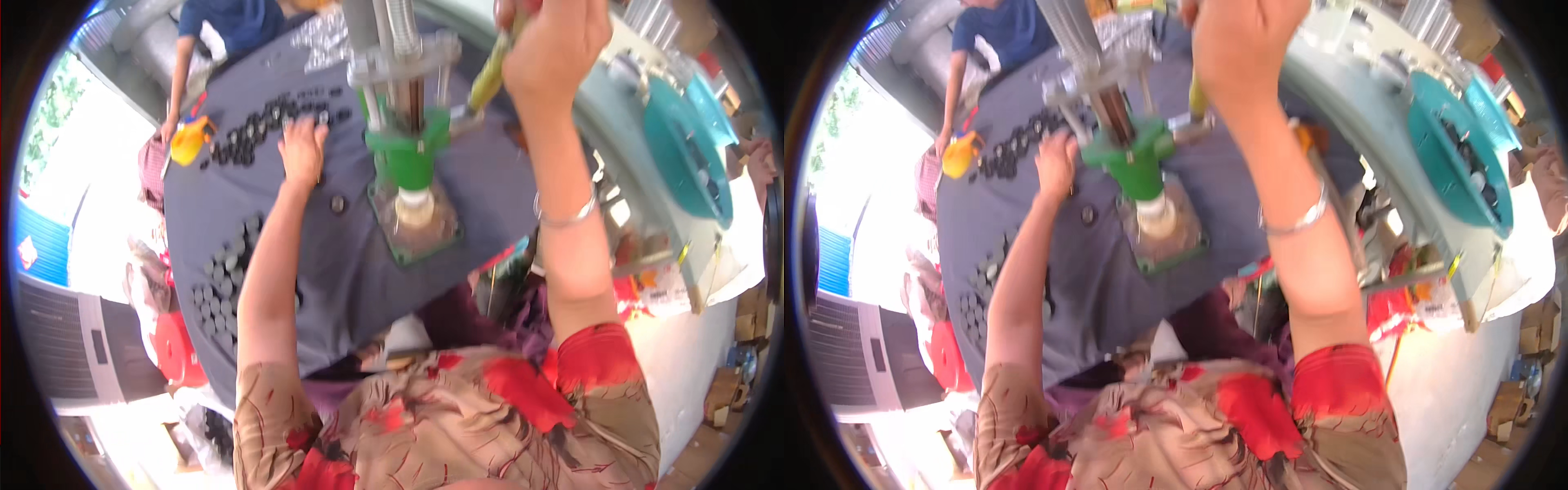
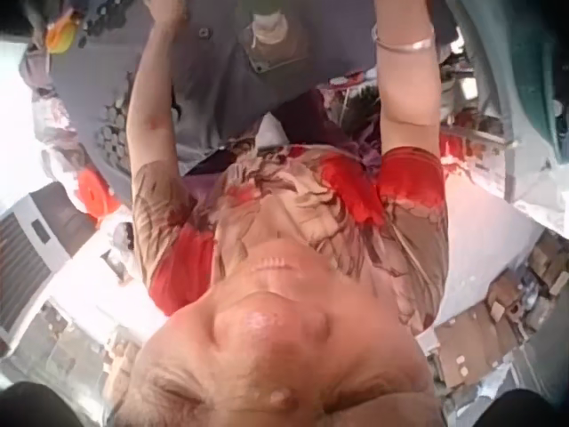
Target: The person assembles small black plastic circular components using a hand press machine.
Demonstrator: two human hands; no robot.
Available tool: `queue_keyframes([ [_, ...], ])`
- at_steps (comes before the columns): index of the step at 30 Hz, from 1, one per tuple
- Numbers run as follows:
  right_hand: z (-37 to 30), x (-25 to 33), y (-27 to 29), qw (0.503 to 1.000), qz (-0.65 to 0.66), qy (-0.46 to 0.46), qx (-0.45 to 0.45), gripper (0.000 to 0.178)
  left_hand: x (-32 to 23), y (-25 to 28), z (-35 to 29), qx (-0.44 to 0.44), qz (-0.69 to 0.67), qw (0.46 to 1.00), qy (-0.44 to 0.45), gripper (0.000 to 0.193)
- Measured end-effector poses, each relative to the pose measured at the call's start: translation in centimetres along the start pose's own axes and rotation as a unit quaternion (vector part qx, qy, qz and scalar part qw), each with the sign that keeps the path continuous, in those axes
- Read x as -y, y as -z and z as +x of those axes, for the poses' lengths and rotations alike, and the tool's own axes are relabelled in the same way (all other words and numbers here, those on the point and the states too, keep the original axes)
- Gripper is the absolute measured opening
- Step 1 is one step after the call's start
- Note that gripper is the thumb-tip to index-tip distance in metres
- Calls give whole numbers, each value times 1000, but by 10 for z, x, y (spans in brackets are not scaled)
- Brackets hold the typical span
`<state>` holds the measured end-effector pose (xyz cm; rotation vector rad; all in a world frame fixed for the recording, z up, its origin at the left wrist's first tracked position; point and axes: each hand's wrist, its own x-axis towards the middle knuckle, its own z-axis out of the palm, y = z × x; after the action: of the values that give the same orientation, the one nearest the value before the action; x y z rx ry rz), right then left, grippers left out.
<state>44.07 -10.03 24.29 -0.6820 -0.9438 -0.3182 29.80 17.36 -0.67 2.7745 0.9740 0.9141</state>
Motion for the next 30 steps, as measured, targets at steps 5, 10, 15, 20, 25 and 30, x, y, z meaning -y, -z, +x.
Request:
queue_keyframes([
  [5,6,-2,1,999,10,43,27,22,-11,23,-7,-80,-8,991,-110,41],
  [10,-2,17,-8,999,-12,-28,-15,22,-56,35,-44,-22,23,984,-173,46],
  [15,-4,8,3,1000,-5,0,-5,21,-61,19,-58,22,49,983,-174,49],
  [20,-8,8,0,997,-68,-14,-24,25,-58,19,-61,51,61,982,-172,52],
  [25,-1,25,-6,989,-143,27,-29,29,-65,26,-52,74,68,981,-166,55],
  [30,-7,14,-7,998,-56,24,-27,21,-62,22,-55,103,95,977,-161,56],
])
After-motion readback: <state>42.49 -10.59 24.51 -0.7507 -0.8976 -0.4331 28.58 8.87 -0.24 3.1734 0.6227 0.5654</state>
